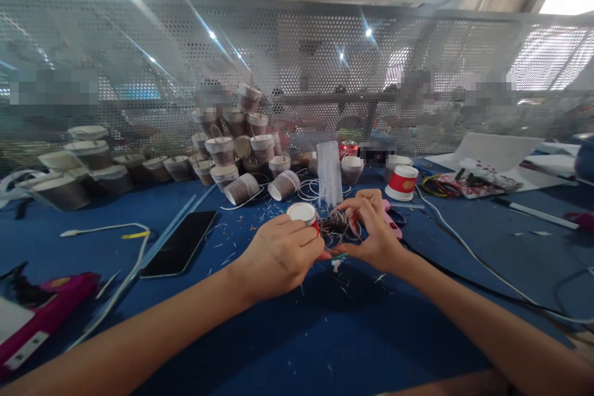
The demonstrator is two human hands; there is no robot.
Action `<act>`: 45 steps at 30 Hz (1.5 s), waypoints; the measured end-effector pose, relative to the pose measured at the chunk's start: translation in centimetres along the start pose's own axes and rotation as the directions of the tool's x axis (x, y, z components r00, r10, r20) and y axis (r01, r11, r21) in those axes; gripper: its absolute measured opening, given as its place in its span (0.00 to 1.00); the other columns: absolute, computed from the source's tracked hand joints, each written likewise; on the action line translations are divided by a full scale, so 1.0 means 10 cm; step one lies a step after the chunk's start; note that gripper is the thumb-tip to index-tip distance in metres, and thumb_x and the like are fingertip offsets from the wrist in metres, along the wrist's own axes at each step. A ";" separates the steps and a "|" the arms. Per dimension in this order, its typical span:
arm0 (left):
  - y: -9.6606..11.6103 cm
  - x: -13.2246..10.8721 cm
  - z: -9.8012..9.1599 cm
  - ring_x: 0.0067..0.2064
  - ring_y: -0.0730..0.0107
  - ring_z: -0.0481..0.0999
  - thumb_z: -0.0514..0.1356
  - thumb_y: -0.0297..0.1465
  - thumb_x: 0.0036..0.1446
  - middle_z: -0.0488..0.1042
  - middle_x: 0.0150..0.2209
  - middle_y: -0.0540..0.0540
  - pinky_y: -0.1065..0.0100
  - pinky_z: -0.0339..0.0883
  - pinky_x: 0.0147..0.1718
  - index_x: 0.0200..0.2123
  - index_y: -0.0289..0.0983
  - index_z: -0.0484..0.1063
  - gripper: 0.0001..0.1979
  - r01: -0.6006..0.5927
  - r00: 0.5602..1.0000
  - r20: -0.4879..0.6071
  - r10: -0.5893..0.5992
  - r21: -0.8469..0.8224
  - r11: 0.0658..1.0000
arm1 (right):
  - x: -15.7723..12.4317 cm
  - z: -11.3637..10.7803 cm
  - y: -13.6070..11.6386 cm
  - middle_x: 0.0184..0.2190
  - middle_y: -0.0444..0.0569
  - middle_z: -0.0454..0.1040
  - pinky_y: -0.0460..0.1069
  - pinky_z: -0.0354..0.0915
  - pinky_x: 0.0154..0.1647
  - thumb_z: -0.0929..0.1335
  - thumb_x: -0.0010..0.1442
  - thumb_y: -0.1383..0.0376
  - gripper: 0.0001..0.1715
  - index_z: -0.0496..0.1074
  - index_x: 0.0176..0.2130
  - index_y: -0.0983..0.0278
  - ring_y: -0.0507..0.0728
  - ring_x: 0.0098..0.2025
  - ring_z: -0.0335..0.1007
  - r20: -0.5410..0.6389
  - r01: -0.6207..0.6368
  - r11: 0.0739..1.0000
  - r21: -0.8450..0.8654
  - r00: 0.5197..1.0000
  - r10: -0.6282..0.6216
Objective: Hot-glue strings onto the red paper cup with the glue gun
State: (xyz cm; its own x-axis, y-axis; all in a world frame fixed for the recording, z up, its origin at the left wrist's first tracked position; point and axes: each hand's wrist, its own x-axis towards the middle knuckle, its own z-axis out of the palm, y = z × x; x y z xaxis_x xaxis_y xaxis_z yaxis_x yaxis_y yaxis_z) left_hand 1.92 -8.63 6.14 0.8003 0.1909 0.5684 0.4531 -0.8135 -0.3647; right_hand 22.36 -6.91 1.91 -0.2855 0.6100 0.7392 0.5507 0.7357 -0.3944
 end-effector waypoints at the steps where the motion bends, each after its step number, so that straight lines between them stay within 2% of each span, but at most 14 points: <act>1: 0.01 0.00 0.00 0.22 0.74 0.62 0.53 0.29 0.59 0.64 0.18 0.53 0.67 0.52 0.24 0.20 0.36 0.63 0.15 0.006 1.000 -0.017 -0.006 0.020 1.000 | -0.01 -0.01 0.00 0.28 0.46 0.56 0.52 0.61 0.32 0.69 0.46 0.44 0.32 0.64 0.43 0.60 0.59 0.36 0.54 0.002 0.018 0.999 -0.029 1.000 -0.018; 9: 0.10 -0.08 0.03 0.21 0.76 0.60 0.54 0.29 0.58 0.64 0.17 0.54 0.67 0.50 0.24 0.18 0.36 0.61 0.16 0.059 0.977 -0.208 -0.051 0.031 0.998 | -0.06 0.01 -0.14 0.36 0.51 0.56 0.53 0.62 0.33 0.63 0.56 0.57 0.19 0.62 0.45 0.63 0.58 0.37 0.56 0.113 0.376 0.922 -0.093 0.924 -0.366; 19: 0.11 -0.12 0.12 0.22 0.75 0.60 0.54 0.27 0.57 0.63 0.17 0.53 0.67 0.52 0.24 0.19 0.37 0.61 0.14 0.030 0.956 -0.292 -0.037 -0.029 0.999 | -0.06 0.13 -0.32 0.32 0.50 0.59 0.52 0.61 0.29 0.62 0.54 0.65 0.11 0.61 0.40 0.63 0.58 0.35 0.57 0.119 0.400 0.913 -0.086 0.914 -0.389; 24: 0.21 -0.10 0.03 0.19 0.76 0.60 0.58 0.30 0.55 0.63 0.16 0.55 0.67 0.53 0.21 0.20 0.37 0.65 0.12 -0.316 0.924 -0.255 0.286 -0.084 0.945 | -0.05 0.15 -0.27 0.31 0.49 0.60 0.52 0.61 0.33 0.60 0.57 0.70 0.04 0.61 0.35 0.62 0.56 0.35 0.58 0.004 0.199 0.975 -0.102 0.980 -0.200; 27: 0.19 -0.10 -0.03 0.21 0.77 0.66 0.57 0.30 0.56 0.70 0.19 0.54 0.69 0.59 0.22 0.23 0.38 0.70 0.09 -0.379 0.901 -0.283 0.328 -0.149 0.913 | -0.04 0.14 -0.19 0.31 0.49 0.61 0.54 0.60 0.36 0.61 0.57 0.71 0.05 0.61 0.35 0.62 0.57 0.36 0.58 -0.035 0.131 0.983 -0.129 0.990 -0.137; 29: 0.05 -0.11 -0.03 0.28 0.77 0.73 0.56 0.29 0.57 0.76 0.27 0.53 0.71 0.64 0.28 0.32 0.40 0.72 0.05 -0.247 0.937 -0.308 0.162 -0.260 0.934 | -0.03 0.13 -0.14 0.32 0.49 0.62 0.55 0.60 0.37 0.62 0.56 0.71 0.07 0.61 0.37 0.62 0.58 0.37 0.58 -0.061 0.114 0.983 -0.142 0.990 -0.124; 31: -0.17 -0.13 0.03 0.30 0.76 0.74 0.56 0.27 0.57 0.77 0.29 0.54 0.71 0.66 0.31 0.36 0.41 0.72 0.06 0.029 0.935 -0.328 -0.137 -0.313 0.949 | -0.03 0.13 -0.10 0.35 0.50 0.63 0.56 0.59 0.39 0.63 0.54 0.71 0.10 0.60 0.39 0.62 0.58 0.39 0.59 -0.103 0.105 0.984 -0.145 0.987 -0.121; 32: -0.30 -0.14 0.07 0.32 0.75 0.75 0.57 0.28 0.56 0.77 0.29 0.53 0.70 0.67 0.33 0.34 0.41 0.72 0.05 0.192 0.891 -0.340 -0.301 -0.319 0.928 | -0.03 0.12 -0.09 0.35 0.51 0.63 0.56 0.59 0.40 0.63 0.54 0.70 0.12 0.59 0.40 0.62 0.59 0.40 0.59 -0.129 0.108 0.983 -0.148 0.983 -0.128; 34: -0.54 -0.18 0.19 0.42 0.65 0.74 0.59 0.35 0.54 0.76 0.39 0.46 0.62 0.68 0.40 0.42 0.40 0.71 0.11 0.509 0.729 -0.356 -0.584 -0.287 0.811 | -0.03 0.12 -0.10 0.38 0.52 0.64 0.59 0.58 0.42 0.64 0.52 0.70 0.17 0.58 0.43 0.62 0.60 0.42 0.60 -0.164 0.118 0.981 -0.152 0.976 -0.143; 37: -0.72 -0.28 0.38 0.59 0.49 0.59 0.55 0.42 0.56 0.64 0.56 0.35 0.47 0.57 0.51 0.55 0.37 0.60 0.26 0.705 0.604 -0.356 -0.713 -0.178 0.686 | -0.03 0.10 -0.13 0.45 0.55 0.65 0.62 0.55 0.48 0.64 0.51 0.70 0.24 0.56 0.48 0.62 0.63 0.48 0.60 -0.117 0.143 0.984 -0.109 0.981 -0.155; 39: -0.69 -0.35 0.46 0.62 0.51 0.54 0.45 0.40 0.62 0.56 0.61 0.35 0.46 0.52 0.54 0.59 0.36 0.54 0.25 0.642 0.688 -0.338 -0.642 -0.128 0.756 | -0.03 0.09 -0.14 0.52 0.56 0.63 0.63 0.54 0.51 0.63 0.51 0.70 0.24 0.56 0.49 0.61 0.64 0.53 0.57 -0.028 0.163 0.984 -0.069 0.986 -0.165; 41: -0.58 -0.42 0.49 0.62 0.53 0.54 0.43 0.42 0.61 0.55 0.62 0.37 0.49 0.50 0.56 0.61 0.37 0.51 0.27 0.376 0.887 -0.264 -0.379 -0.063 0.925 | -0.04 0.09 -0.14 0.56 0.54 0.61 0.63 0.52 0.53 0.63 0.49 0.71 0.21 0.58 0.45 0.61 0.65 0.56 0.54 0.035 0.186 0.981 -0.050 0.982 -0.185; 42: -0.51 -0.44 0.48 0.61 0.53 0.57 0.45 0.45 0.59 0.58 0.61 0.38 0.50 0.50 0.57 0.60 0.39 0.53 0.29 0.222 0.945 -0.241 -0.223 -0.031 0.975 | -0.04 0.09 -0.14 0.56 0.54 0.60 0.64 0.52 0.53 0.63 0.49 0.71 0.19 0.58 0.43 0.60 0.65 0.57 0.53 0.045 0.191 0.981 -0.047 0.981 -0.189; 45: -0.37 -0.45 0.47 0.59 0.55 0.61 0.52 0.45 0.56 0.66 0.56 0.38 0.53 0.50 0.57 0.60 0.36 0.53 0.33 0.100 0.982 -0.163 -0.096 0.016 0.995 | -0.05 0.10 -0.12 0.56 0.54 0.60 0.63 0.53 0.53 0.64 0.49 0.70 0.17 0.57 0.41 0.60 0.64 0.56 0.54 0.007 0.147 0.987 -0.059 0.989 -0.147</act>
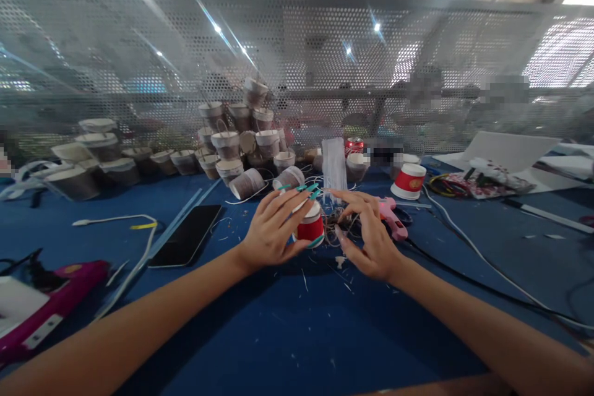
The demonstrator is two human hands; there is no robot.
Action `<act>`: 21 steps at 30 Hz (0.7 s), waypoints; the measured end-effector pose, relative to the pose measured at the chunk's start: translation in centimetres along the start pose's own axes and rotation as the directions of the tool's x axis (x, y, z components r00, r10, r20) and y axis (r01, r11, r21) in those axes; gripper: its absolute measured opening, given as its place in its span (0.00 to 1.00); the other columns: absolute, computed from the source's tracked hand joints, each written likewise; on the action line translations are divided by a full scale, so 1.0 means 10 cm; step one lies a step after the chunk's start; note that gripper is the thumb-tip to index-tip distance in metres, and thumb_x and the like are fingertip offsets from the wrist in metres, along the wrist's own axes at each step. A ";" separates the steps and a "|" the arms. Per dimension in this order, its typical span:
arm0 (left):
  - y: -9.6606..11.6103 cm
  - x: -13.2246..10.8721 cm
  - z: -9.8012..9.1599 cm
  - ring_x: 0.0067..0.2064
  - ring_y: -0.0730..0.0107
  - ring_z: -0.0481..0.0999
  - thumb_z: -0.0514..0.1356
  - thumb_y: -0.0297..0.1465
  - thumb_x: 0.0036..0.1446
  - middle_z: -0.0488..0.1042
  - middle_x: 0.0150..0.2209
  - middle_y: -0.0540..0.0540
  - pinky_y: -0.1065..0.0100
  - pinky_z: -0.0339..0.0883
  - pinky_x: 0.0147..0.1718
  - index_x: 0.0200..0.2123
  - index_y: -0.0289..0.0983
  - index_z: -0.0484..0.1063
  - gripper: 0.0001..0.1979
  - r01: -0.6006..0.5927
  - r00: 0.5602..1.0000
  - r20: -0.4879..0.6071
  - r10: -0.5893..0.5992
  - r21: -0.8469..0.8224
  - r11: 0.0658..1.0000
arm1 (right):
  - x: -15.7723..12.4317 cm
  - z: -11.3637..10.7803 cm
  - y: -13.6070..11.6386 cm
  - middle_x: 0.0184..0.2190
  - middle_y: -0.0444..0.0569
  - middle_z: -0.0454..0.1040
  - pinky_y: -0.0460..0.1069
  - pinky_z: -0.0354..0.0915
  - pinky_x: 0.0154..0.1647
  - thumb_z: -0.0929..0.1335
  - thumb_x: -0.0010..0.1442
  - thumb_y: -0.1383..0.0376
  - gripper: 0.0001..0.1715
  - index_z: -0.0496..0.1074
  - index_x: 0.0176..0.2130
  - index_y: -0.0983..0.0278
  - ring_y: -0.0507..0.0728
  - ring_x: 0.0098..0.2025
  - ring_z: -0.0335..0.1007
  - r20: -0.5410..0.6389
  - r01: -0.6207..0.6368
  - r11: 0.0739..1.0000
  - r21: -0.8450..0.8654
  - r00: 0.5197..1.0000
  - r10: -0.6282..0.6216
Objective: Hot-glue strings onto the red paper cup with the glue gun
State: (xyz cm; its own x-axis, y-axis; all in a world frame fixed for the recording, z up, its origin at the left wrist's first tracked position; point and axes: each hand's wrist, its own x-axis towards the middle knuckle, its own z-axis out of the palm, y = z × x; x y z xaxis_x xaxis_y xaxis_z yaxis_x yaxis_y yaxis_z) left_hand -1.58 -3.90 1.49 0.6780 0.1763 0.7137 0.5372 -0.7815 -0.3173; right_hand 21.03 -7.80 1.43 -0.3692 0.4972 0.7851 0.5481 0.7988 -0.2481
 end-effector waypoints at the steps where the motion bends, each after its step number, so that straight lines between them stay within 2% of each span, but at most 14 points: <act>1: 0.02 0.00 0.00 0.58 0.55 0.61 0.53 0.45 0.55 0.67 0.55 0.38 0.53 0.50 0.58 0.60 0.35 0.53 0.34 -0.019 1.000 0.022 0.019 0.005 1.000 | 0.00 0.01 0.01 0.55 0.55 0.61 0.63 0.53 0.52 0.64 0.50 0.70 0.18 0.57 0.41 0.61 0.64 0.55 0.55 -0.014 -0.022 1.000 -0.008 1.000 0.022; 7: 0.01 0.00 0.05 0.59 0.55 0.61 0.55 0.43 0.55 0.69 0.54 0.38 0.50 0.47 0.58 0.61 0.34 0.50 0.35 -0.060 0.993 0.103 0.061 -0.017 0.998 | -0.01 0.01 0.02 0.51 0.56 0.63 0.62 0.54 0.50 0.64 0.49 0.70 0.22 0.56 0.45 0.62 0.63 0.51 0.58 -0.031 -0.020 0.999 -0.028 0.999 0.019; 14: 0.02 -0.03 0.07 0.61 0.56 0.60 0.56 0.40 0.55 0.66 0.56 0.37 0.50 0.44 0.59 0.62 0.35 0.46 0.36 -0.085 0.990 0.107 0.094 -0.085 0.993 | 0.01 0.02 0.02 0.50 0.56 0.63 0.61 0.54 0.50 0.64 0.49 0.70 0.21 0.56 0.44 0.61 0.63 0.50 0.58 -0.043 -0.032 0.999 -0.042 0.999 0.030; 17: 0.01 -0.03 0.07 0.61 0.57 0.59 0.55 0.38 0.56 0.66 0.57 0.39 0.50 0.45 0.59 0.62 0.37 0.46 0.34 -0.084 0.988 0.121 0.092 -0.075 0.994 | 0.01 0.02 0.02 0.50 0.56 0.63 0.61 0.55 0.50 0.64 0.50 0.70 0.20 0.56 0.43 0.61 0.63 0.50 0.58 -0.049 -0.039 0.998 -0.051 0.998 0.037; 21: 0.00 -0.04 0.08 0.61 0.56 0.58 0.54 0.38 0.56 0.66 0.56 0.36 0.48 0.43 0.60 0.63 0.34 0.43 0.36 -0.119 0.986 0.110 0.123 -0.042 0.992 | 0.01 0.03 0.02 0.48 0.56 0.63 0.61 0.56 0.49 0.64 0.51 0.70 0.19 0.56 0.43 0.62 0.62 0.49 0.58 -0.062 -0.047 0.997 -0.054 0.997 0.044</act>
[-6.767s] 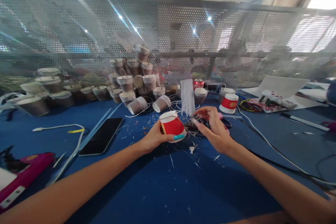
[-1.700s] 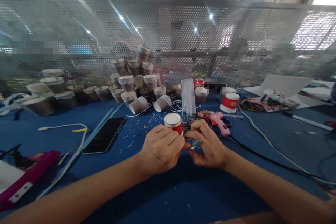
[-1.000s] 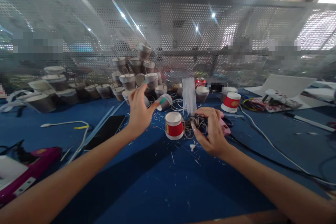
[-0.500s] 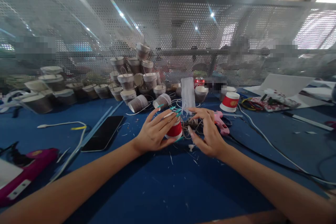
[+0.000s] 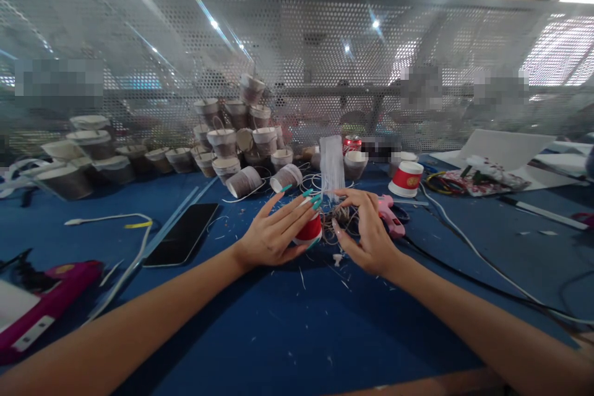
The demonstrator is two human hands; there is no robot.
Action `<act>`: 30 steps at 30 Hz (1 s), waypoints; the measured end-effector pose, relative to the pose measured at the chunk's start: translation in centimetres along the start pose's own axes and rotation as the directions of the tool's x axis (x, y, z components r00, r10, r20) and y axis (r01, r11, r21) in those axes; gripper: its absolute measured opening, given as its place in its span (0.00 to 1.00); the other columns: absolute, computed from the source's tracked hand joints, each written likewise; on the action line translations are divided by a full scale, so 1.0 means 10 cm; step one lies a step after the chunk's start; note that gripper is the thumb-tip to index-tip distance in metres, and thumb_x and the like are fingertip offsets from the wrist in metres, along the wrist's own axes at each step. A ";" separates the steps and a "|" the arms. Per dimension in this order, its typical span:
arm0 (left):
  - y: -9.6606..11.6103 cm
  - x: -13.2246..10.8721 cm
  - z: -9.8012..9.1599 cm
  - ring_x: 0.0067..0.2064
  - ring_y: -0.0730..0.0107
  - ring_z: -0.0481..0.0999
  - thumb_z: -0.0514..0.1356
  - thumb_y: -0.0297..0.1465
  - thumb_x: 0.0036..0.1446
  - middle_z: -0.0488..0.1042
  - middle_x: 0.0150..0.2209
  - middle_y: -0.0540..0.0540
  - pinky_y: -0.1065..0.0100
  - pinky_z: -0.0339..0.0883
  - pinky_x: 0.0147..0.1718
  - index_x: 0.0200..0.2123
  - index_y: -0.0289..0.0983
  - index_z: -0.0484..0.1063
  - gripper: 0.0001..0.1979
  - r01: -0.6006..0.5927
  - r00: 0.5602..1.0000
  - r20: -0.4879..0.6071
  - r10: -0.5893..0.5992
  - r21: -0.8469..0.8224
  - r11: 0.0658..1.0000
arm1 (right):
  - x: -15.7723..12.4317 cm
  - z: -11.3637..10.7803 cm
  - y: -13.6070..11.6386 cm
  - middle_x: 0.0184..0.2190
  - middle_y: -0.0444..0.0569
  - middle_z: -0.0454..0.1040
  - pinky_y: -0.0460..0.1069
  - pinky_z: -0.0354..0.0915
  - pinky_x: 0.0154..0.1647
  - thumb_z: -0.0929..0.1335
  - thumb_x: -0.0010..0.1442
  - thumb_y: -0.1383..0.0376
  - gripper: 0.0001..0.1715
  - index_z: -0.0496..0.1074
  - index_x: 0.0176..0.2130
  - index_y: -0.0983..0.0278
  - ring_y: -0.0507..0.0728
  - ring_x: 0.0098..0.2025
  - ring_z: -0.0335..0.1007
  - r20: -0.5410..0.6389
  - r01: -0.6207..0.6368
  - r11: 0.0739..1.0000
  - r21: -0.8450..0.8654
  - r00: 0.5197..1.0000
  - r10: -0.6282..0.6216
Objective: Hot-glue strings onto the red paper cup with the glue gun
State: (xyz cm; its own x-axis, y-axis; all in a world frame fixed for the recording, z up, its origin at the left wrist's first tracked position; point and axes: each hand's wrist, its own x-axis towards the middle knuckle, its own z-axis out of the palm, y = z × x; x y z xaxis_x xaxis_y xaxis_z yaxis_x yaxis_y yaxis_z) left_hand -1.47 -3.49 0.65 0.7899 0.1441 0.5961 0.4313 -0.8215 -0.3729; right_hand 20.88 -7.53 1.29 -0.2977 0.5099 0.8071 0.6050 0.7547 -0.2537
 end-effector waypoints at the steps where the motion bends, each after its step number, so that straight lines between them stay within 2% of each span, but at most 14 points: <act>1: 0.00 -0.01 0.01 0.62 0.54 0.57 0.54 0.39 0.56 0.65 0.56 0.35 0.45 0.40 0.60 0.63 0.33 0.40 0.37 -0.006 1.000 -0.018 0.006 0.005 1.000 | 0.00 0.00 0.00 0.48 0.56 0.63 0.61 0.56 0.49 0.64 0.51 0.70 0.19 0.56 0.43 0.62 0.62 0.49 0.58 0.000 0.000 1.000 0.000 1.000 0.000; 4: -0.01 -0.03 0.04 0.64 0.46 0.47 0.51 0.45 0.56 0.57 0.61 0.32 0.36 0.33 0.57 0.64 0.35 0.33 0.41 0.027 0.995 -0.097 -0.026 0.009 1.000 | 0.00 0.01 0.02 0.47 0.56 0.64 0.61 0.56 0.49 0.64 0.50 0.70 0.19 0.56 0.43 0.62 0.62 0.49 0.58 -0.010 0.000 1.000 -0.004 1.000 0.000; 7: -0.02 -0.05 0.07 0.65 0.43 0.42 0.50 0.47 0.55 0.47 0.64 0.30 0.35 0.33 0.56 0.64 0.35 0.26 0.44 0.088 0.984 -0.158 -0.088 -0.007 0.996 | 0.01 0.01 0.03 0.47 0.56 0.64 0.61 0.56 0.48 0.64 0.51 0.70 0.19 0.56 0.43 0.62 0.62 0.49 0.58 -0.019 -0.002 1.000 -0.007 1.000 0.002; 8: -0.02 -0.06 0.07 0.65 0.44 0.42 0.50 0.46 0.55 0.48 0.64 0.30 0.36 0.33 0.57 0.64 0.35 0.25 0.45 0.093 0.982 -0.166 -0.094 -0.014 0.996 | 0.01 0.01 0.03 0.47 0.56 0.63 0.61 0.56 0.48 0.63 0.51 0.70 0.18 0.56 0.43 0.62 0.62 0.49 0.58 -0.015 -0.005 1.000 -0.006 1.000 0.005; 10: -0.03 -0.06 0.07 0.65 0.46 0.46 0.50 0.45 0.55 0.57 0.61 0.32 0.37 0.31 0.57 0.64 0.35 0.25 0.44 0.078 0.983 -0.165 -0.081 -0.029 0.997 | 0.01 0.01 0.03 0.48 0.56 0.63 0.61 0.56 0.49 0.63 0.51 0.70 0.18 0.55 0.43 0.62 0.62 0.50 0.58 -0.007 -0.016 1.000 -0.003 1.000 0.015; 12: -0.03 -0.06 0.06 0.63 0.49 0.52 0.50 0.44 0.55 0.66 0.56 0.35 0.38 0.28 0.58 0.64 0.34 0.27 0.43 0.054 0.990 -0.124 -0.060 -0.052 0.997 | 0.00 0.01 0.02 0.48 0.56 0.63 0.61 0.56 0.49 0.64 0.52 0.70 0.18 0.55 0.43 0.61 0.62 0.50 0.58 -0.003 -0.026 1.000 0.001 1.000 0.026; 14: -0.02 -0.05 0.04 0.61 0.49 0.58 0.50 0.43 0.55 0.70 0.52 0.36 0.39 0.24 0.58 0.64 0.34 0.29 0.42 0.038 0.995 -0.086 -0.045 -0.079 0.996 | 0.00 0.01 0.02 0.48 0.55 0.63 0.61 0.56 0.49 0.64 0.52 0.70 0.18 0.55 0.43 0.61 0.62 0.50 0.58 -0.007 -0.028 1.000 0.005 1.000 0.028; 21: -0.02 -0.04 0.01 0.58 0.49 0.63 0.51 0.43 0.54 0.70 0.52 0.36 0.40 0.22 0.57 0.64 0.35 0.34 0.40 -0.005 0.998 -0.063 0.001 -0.072 0.997 | 0.00 0.01 0.03 0.48 0.55 0.63 0.60 0.56 0.49 0.64 0.52 0.70 0.18 0.55 0.43 0.62 0.61 0.50 0.58 0.001 -0.033 0.999 0.008 0.999 0.033; 26: -0.01 -0.08 0.07 0.61 0.46 0.57 0.53 0.45 0.52 0.60 0.59 0.32 0.36 0.28 0.56 0.64 0.38 0.30 0.45 -0.009 0.974 -0.228 0.008 -0.007 1.000 | 0.00 0.01 0.05 0.47 0.55 0.63 0.60 0.56 0.48 0.63 0.51 0.70 0.18 0.55 0.43 0.62 0.61 0.49 0.58 -0.006 -0.013 1.000 0.011 1.000 0.014; 30: -0.02 -0.07 0.08 0.59 0.50 0.61 0.51 0.43 0.54 0.69 0.53 0.34 0.36 0.24 0.57 0.64 0.34 0.32 0.42 -0.039 0.980 -0.196 0.037 -0.006 0.999 | 0.00 0.01 0.04 0.47 0.55 0.63 0.60 0.56 0.48 0.64 0.50 0.71 0.19 0.55 0.43 0.62 0.61 0.48 0.58 -0.006 -0.019 1.000 0.010 1.000 0.019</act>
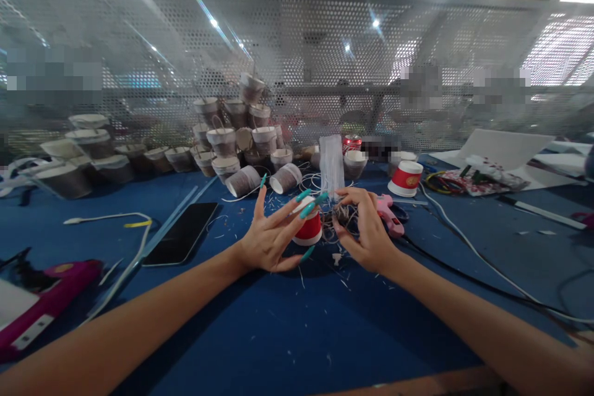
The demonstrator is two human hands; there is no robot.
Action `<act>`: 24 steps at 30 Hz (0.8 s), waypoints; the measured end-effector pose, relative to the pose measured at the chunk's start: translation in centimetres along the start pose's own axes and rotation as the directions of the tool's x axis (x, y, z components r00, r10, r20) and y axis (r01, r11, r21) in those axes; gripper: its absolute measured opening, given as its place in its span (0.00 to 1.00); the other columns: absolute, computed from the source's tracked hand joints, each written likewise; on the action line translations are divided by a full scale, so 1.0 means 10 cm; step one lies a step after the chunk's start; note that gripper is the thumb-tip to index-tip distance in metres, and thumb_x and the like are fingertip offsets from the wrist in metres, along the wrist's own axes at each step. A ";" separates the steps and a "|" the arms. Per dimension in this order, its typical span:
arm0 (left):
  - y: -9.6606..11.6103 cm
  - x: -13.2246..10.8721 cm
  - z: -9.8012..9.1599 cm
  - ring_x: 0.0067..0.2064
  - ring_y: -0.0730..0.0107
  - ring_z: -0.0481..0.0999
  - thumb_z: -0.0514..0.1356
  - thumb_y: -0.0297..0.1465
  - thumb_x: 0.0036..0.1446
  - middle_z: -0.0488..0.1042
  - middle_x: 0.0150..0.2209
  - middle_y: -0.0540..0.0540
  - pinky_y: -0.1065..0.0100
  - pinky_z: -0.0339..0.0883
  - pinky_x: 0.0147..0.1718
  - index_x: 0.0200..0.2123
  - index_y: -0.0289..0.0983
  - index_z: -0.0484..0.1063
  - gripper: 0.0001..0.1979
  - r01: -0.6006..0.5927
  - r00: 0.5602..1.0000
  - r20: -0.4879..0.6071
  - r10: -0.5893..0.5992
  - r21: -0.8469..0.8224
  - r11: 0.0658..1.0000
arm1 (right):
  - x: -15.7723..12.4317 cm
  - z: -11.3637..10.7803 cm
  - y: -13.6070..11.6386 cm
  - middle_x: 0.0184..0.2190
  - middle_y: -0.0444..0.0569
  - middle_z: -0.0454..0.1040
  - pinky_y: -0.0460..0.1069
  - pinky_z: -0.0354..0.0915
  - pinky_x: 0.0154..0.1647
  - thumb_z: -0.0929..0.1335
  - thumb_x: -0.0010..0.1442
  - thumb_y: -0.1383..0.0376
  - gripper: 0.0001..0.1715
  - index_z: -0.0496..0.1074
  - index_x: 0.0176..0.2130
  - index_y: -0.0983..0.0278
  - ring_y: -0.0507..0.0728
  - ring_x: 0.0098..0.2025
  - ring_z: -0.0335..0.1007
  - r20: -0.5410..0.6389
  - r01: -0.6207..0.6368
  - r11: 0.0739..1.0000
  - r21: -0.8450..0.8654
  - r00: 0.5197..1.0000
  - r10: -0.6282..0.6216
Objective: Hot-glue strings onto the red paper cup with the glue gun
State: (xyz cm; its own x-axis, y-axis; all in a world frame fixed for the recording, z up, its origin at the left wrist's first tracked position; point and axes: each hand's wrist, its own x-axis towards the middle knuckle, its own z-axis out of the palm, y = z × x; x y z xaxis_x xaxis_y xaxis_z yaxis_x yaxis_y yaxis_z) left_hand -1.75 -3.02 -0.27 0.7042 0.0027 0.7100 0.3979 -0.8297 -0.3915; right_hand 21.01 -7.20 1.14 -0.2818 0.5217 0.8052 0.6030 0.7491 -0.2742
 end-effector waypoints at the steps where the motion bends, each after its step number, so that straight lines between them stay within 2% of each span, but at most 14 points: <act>1: 0.00 0.01 0.00 0.58 0.51 0.63 0.50 0.42 0.55 0.72 0.51 0.35 0.37 0.23 0.57 0.64 0.32 0.32 0.41 -0.005 1.000 0.013 0.005 -0.008 1.000 | 0.00 0.00 0.00 0.47 0.55 0.63 0.60 0.56 0.48 0.63 0.50 0.71 0.19 0.55 0.43 0.62 0.61 0.48 0.58 0.000 -0.005 1.000 -0.001 1.000 0.005; 7: 0.01 0.06 -0.04 0.56 0.52 0.66 0.46 0.41 0.57 0.74 0.48 0.36 0.38 0.24 0.57 0.63 0.30 0.38 0.36 -0.014 0.997 0.075 0.018 -0.057 0.998 | 0.00 -0.01 0.00 0.46 0.54 0.63 0.60 0.56 0.48 0.63 0.50 0.71 0.20 0.55 0.43 0.61 0.61 0.48 0.59 -0.010 0.004 1.000 0.002 1.000 -0.004; 11: 0.00 0.04 -0.02 0.59 0.53 0.62 0.47 0.40 0.57 0.71 0.51 0.35 0.36 0.23 0.57 0.64 0.30 0.33 0.38 -0.022 0.997 0.069 0.028 -0.093 0.995 | 0.01 0.00 0.01 0.46 0.54 0.63 0.60 0.55 0.48 0.63 0.51 0.71 0.19 0.55 0.43 0.61 0.61 0.48 0.59 -0.010 -0.002 1.000 0.011 1.000 0.002; 13: -0.02 0.02 0.01 0.63 0.51 0.53 0.48 0.41 0.57 0.60 0.60 0.35 0.35 0.23 0.56 0.64 0.36 0.31 0.38 -0.033 0.999 0.029 0.036 -0.104 0.994 | 0.01 0.01 0.00 0.46 0.54 0.63 0.60 0.55 0.48 0.63 0.51 0.71 0.18 0.55 0.42 0.61 0.61 0.48 0.60 -0.014 -0.006 1.000 0.012 1.000 0.006; 16: -0.04 0.00 0.04 0.66 0.46 0.36 0.52 0.43 0.54 0.33 0.67 0.43 0.34 0.25 0.55 0.63 0.48 0.29 0.40 0.015 1.000 -0.021 -0.018 -0.111 0.994 | 0.01 0.01 0.01 0.45 0.54 0.63 0.60 0.55 0.48 0.64 0.51 0.70 0.18 0.55 0.42 0.61 0.61 0.48 0.60 -0.022 -0.013 1.000 0.004 1.000 0.013; 17: -0.04 0.00 0.04 0.66 0.44 0.33 0.54 0.43 0.52 0.28 0.67 0.45 0.33 0.26 0.55 0.63 0.50 0.28 0.43 0.041 0.999 -0.026 -0.045 -0.131 0.990 | 0.01 0.01 0.01 0.45 0.54 0.63 0.60 0.56 0.48 0.64 0.51 0.70 0.18 0.55 0.42 0.61 0.61 0.48 0.60 -0.021 -0.016 1.000 0.004 1.000 0.016; 19: -0.03 0.01 0.06 0.65 0.40 0.31 0.60 0.44 0.48 0.25 0.67 0.44 0.34 0.29 0.56 0.63 0.51 0.26 0.50 0.125 0.992 -0.007 -0.130 -0.215 0.968 | 0.00 0.01 0.02 0.45 0.54 0.63 0.60 0.56 0.48 0.64 0.51 0.70 0.18 0.55 0.42 0.61 0.61 0.48 0.60 -0.011 -0.026 1.000 0.011 1.000 0.026; 21: 0.01 0.03 0.08 0.65 0.38 0.34 0.63 0.43 0.44 0.27 0.67 0.39 0.35 0.36 0.56 0.63 0.49 0.24 0.55 0.300 0.951 0.037 -0.306 -0.332 0.894 | 0.00 0.01 0.02 0.46 0.54 0.63 0.61 0.56 0.49 0.64 0.51 0.71 0.19 0.55 0.43 0.61 0.61 0.49 0.59 -0.002 -0.038 0.999 0.024 0.999 0.038; 22: 0.04 0.05 0.09 0.65 0.38 0.36 0.64 0.42 0.44 0.31 0.66 0.35 0.37 0.39 0.57 0.63 0.46 0.24 0.56 0.424 0.898 0.066 -0.434 -0.390 0.817 | 0.00 0.02 0.03 0.46 0.54 0.62 0.61 0.56 0.49 0.64 0.51 0.71 0.18 0.55 0.43 0.61 0.61 0.49 0.59 0.002 -0.045 0.998 0.033 0.999 0.045; 24: 0.11 0.09 0.11 0.63 0.41 0.46 0.65 0.40 0.44 0.41 0.64 0.30 0.39 0.45 0.57 0.63 0.42 0.24 0.56 0.621 0.745 0.145 -0.652 -0.507 0.598 | 0.00 0.03 0.03 0.46 0.55 0.62 0.61 0.56 0.49 0.64 0.52 0.70 0.18 0.55 0.43 0.61 0.62 0.49 0.59 0.010 -0.059 0.997 0.052 0.998 0.059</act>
State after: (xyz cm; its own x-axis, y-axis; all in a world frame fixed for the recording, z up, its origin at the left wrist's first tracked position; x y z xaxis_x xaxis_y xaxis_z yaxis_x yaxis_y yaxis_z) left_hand -0.03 -3.27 -0.70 0.3500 0.6233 0.6993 0.3772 -0.7771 0.5038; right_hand 20.95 -6.81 0.88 -0.2534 0.5690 0.7824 0.5790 0.7371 -0.3485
